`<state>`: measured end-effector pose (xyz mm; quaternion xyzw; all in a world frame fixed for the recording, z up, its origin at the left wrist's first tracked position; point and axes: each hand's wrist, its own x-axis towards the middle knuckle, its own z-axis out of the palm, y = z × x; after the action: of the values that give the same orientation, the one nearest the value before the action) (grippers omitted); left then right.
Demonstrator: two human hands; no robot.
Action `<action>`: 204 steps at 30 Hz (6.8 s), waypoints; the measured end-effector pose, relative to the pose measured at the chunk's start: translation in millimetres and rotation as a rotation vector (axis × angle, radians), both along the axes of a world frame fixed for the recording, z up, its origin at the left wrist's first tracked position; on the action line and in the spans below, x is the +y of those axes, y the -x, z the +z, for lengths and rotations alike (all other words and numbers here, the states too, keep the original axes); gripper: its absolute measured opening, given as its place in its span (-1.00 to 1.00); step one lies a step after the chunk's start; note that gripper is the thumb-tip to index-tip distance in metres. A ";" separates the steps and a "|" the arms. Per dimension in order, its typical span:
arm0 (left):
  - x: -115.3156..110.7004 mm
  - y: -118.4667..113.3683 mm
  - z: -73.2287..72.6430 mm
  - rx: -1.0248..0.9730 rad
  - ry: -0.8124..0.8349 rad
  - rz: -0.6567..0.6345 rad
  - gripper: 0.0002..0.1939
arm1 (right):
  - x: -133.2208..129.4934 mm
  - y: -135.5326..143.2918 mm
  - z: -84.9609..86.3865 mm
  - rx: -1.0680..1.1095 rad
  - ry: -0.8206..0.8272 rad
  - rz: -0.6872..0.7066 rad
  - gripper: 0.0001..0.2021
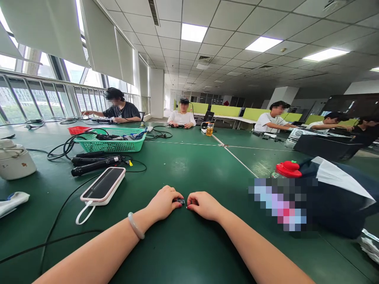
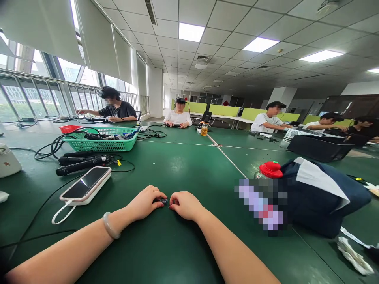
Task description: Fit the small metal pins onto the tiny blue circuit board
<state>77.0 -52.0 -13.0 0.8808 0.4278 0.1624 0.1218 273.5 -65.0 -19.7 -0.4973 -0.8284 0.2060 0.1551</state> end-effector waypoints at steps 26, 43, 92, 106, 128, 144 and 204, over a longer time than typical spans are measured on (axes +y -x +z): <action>-4.8 3.5 1.5 0.009 -0.077 -0.004 -0.53 | -1.8 -12.8 16.1 -0.082 -0.011 -0.025 -0.87; -2.4 3.4 1.2 0.030 -0.120 -0.056 -0.72 | -8.9 5.8 9.5 -0.097 -0.104 -0.068 -0.90; 0.5 5.7 0.0 0.045 -0.133 -0.051 -0.71 | -8.5 6.8 3.9 -0.120 -0.154 -0.049 -0.92; -0.9 5.3 0.6 0.037 -0.129 -0.054 -0.70 | -10.0 7.4 6.8 -0.152 -0.145 -0.044 -0.92; -0.3 5.5 0.2 0.025 -0.112 -0.048 -0.70 | 3.1 -23.5 10.9 -0.128 -0.018 -0.332 -0.74; 0.0 6.1 1.6 0.025 -0.101 -0.049 -0.69 | -3.6 -2.4 3.4 -0.047 -0.060 -0.042 -0.93; 0.9 4.3 4.8 -0.049 -0.034 0.007 -0.78 | -15.8 13.1 16.6 -0.171 -0.222 -0.205 -0.83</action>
<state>72.7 -51.1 -8.3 0.8769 0.4250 0.1919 0.1167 260.4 -80.8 -3.2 -0.5747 -0.8012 0.0531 0.1582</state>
